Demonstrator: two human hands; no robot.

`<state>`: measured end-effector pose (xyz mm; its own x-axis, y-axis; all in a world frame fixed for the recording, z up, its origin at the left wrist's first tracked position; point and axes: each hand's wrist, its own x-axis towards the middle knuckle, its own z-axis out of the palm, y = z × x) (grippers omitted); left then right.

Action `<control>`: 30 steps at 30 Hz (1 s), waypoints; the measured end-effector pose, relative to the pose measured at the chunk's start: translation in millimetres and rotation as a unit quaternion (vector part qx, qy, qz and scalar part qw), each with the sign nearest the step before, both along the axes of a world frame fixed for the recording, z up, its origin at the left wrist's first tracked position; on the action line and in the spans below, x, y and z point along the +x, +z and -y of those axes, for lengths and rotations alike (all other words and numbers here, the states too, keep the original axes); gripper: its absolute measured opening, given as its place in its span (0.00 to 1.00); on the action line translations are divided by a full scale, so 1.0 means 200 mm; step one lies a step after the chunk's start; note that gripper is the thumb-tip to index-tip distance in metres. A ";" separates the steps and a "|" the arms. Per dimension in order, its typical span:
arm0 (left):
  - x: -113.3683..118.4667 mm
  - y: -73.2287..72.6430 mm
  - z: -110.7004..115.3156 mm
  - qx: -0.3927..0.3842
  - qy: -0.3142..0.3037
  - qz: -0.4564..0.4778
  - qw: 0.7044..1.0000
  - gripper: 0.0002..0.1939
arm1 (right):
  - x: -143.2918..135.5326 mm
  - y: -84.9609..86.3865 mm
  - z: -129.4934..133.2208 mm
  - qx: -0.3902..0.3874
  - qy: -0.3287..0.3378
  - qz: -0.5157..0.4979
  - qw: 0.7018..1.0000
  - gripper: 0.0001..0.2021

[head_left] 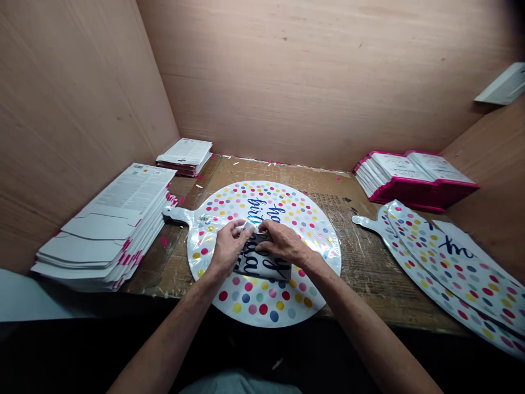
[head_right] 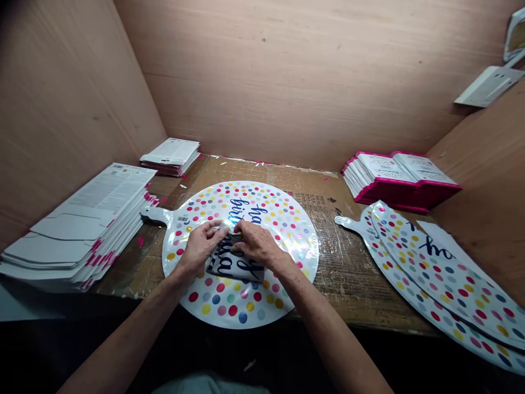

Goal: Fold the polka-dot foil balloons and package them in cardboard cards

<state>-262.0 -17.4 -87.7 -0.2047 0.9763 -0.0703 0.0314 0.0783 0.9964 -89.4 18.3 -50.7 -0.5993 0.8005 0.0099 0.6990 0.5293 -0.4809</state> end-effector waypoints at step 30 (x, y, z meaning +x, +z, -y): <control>-0.64 0.33 0.21 -0.029 0.175 -0.651 0.738 0.21 | 0.08 -0.10 0.12 -0.037 -0.063 -0.072 0.995 0.15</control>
